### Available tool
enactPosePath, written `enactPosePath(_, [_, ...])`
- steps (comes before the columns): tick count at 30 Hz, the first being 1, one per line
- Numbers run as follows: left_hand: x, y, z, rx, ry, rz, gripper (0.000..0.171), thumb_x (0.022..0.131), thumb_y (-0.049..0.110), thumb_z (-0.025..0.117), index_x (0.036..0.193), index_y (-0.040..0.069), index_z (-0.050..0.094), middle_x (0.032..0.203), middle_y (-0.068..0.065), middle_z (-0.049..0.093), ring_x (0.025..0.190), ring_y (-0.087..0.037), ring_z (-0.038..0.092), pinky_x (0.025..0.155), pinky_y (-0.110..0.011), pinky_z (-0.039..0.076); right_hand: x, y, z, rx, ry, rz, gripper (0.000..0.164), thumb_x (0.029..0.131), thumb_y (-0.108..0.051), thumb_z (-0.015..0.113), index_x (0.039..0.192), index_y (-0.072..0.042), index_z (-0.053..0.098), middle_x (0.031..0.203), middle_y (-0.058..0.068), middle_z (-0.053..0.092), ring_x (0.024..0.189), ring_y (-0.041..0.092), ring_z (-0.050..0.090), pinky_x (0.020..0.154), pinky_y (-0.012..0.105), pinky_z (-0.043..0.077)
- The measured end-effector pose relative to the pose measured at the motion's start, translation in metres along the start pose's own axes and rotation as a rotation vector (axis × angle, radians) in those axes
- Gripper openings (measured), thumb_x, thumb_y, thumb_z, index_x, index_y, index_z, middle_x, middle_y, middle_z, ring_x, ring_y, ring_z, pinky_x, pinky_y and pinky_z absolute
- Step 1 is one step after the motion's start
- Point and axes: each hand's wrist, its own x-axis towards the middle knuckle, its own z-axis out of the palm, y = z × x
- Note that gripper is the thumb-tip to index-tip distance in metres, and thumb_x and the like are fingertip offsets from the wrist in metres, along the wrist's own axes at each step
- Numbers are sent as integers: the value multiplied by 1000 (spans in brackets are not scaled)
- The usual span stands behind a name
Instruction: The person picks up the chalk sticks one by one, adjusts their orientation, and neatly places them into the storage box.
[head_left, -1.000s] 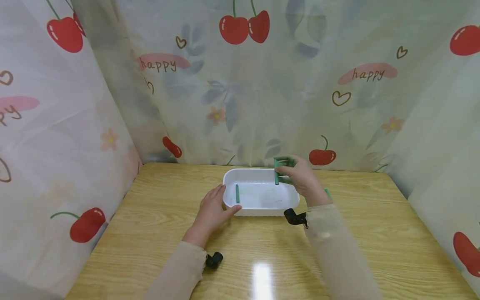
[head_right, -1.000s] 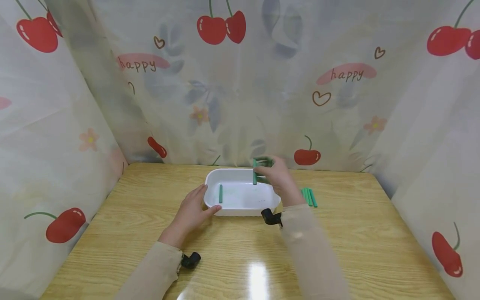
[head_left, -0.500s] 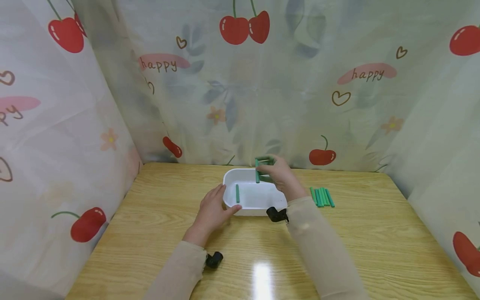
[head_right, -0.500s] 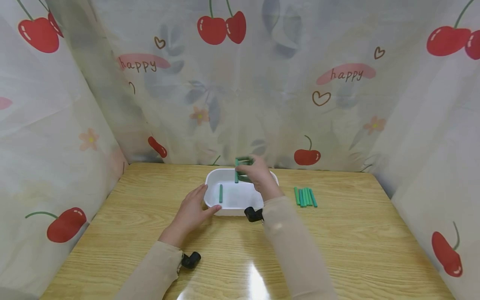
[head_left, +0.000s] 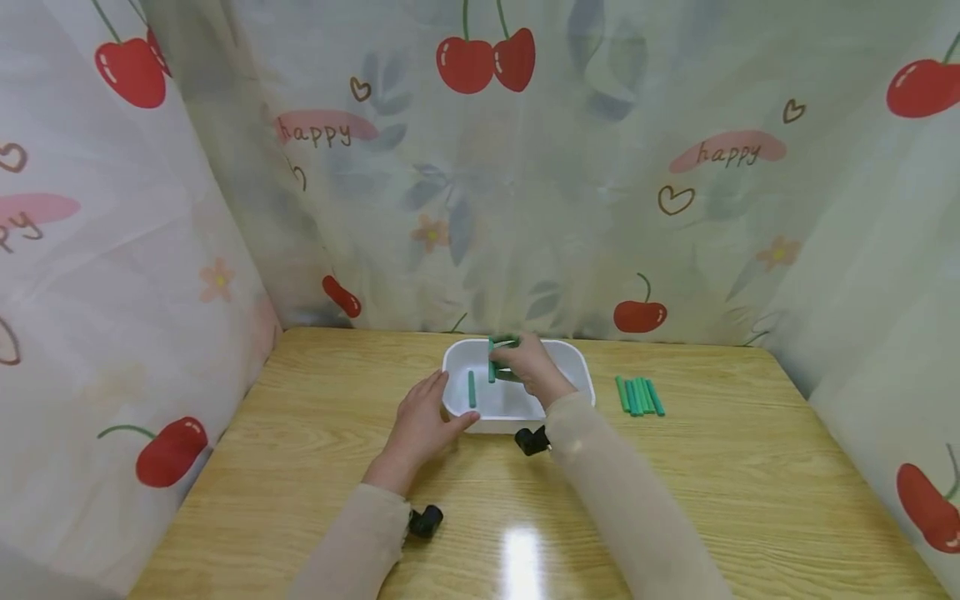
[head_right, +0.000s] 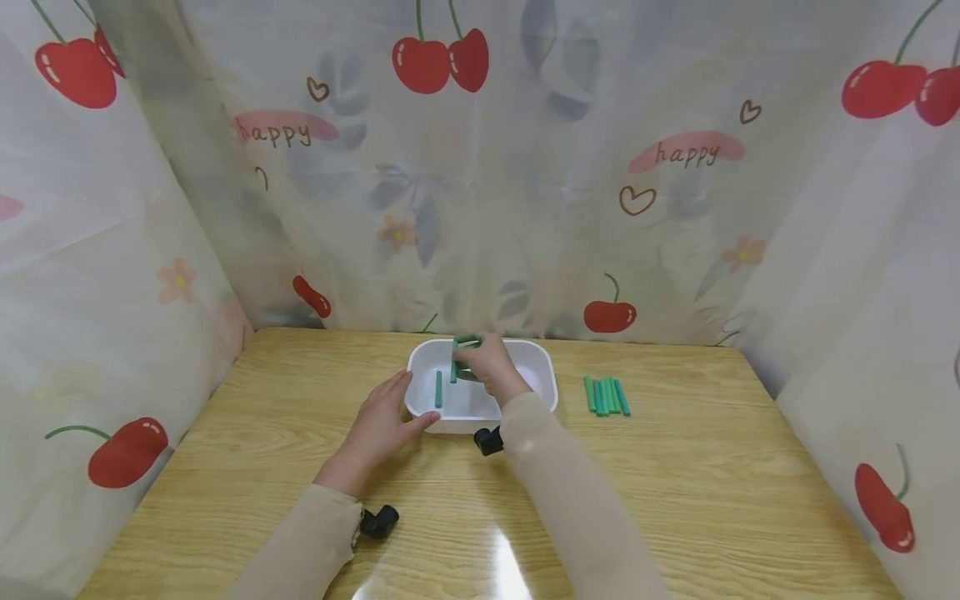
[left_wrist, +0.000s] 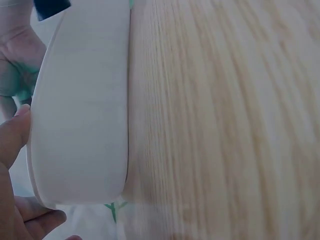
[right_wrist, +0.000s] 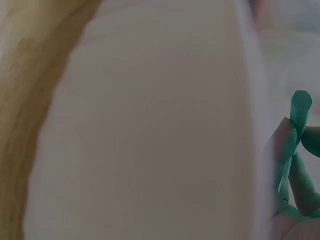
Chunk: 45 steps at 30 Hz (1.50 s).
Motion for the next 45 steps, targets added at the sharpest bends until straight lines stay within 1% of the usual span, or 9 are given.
enactPosePath(4, [-1, -1, 0, -5, -3, -11, 93, 88, 56, 71, 156, 5, 34, 160, -14, 33, 147, -35, 28, 118, -56, 24, 8, 13, 6, -20, -1, 25, 36, 87, 6, 63, 123, 7, 61, 96, 11, 62, 72, 15, 62, 73, 32, 58])
enactPosePath(8, [-1, -2, 1, -6, -8, -8, 94, 87, 57, 71, 156, 6, 34, 161, -12, 33, 147, -35, 28, 118, -56, 24, 14, 20, 11, -36, 8, 37, 32, 84, 7, 64, 116, 6, 64, 94, 10, 61, 71, 16, 61, 69, 30, 58])
enactPosePath(15, [-3, -3, 0, -9, -4, 11, 93, 87, 56, 71, 155, 3, 34, 160, -15, 34, 146, -36, 29, 117, -57, 25, 20, 30, 13, -195, 45, 46, 23, 82, 3, 68, 104, 3, 68, 97, 9, 62, 78, 18, 57, 66, 25, 50])
enactPosePath(18, [-3, -3, 0, -4, 0, 18, 93, 88, 56, 71, 155, 3, 34, 159, -15, 34, 146, -37, 29, 117, -57, 25, 23, 33, 13, -240, 51, 47, 22, 81, 3, 68, 103, 4, 68, 96, 10, 62, 78, 19, 55, 66, 26, 48])
enactPosePath(24, [-1, -4, 0, -6, 6, 19, 92, 88, 56, 71, 155, 3, 35, 159, -15, 34, 146, -37, 29, 116, -58, 25, 28, 40, 12, -272, 49, 87, 31, 81, 4, 67, 112, 4, 68, 96, 11, 64, 75, 18, 57, 65, 25, 48])
enactPosePath(30, [-1, -3, 1, -9, -3, 9, 93, 88, 57, 70, 156, 5, 34, 160, -13, 33, 147, -35, 29, 118, -56, 24, 29, 45, 12, -322, 62, 59, 36, 78, 4, 67, 114, 5, 69, 99, 13, 65, 79, 18, 57, 66, 25, 48])
enactPosePath(36, [0, -4, 3, -10, -8, -4, 94, 88, 59, 69, 156, 6, 33, 161, -12, 32, 147, -34, 28, 118, -54, 23, 28, 47, 13, -331, 58, 51, 37, 78, 5, 66, 115, 6, 69, 99, 12, 66, 78, 18, 57, 64, 24, 51])
enactPosePath(40, [0, -3, 2, -8, -6, -9, 95, 87, 60, 69, 156, 6, 33, 161, -12, 32, 148, -33, 27, 118, -54, 23, 27, 45, 13, -282, 30, 85, 37, 83, 4, 67, 119, 7, 66, 93, 11, 64, 73, 17, 59, 65, 28, 57])
enactPosePath(45, [0, -3, 1, -4, -3, -14, 94, 87, 59, 70, 156, 5, 33, 161, -12, 32, 147, -34, 28, 118, -53, 24, 24, 41, 12, -275, 11, 99, 33, 87, 0, 67, 119, 7, 65, 90, 12, 64, 71, 18, 61, 67, 30, 57])
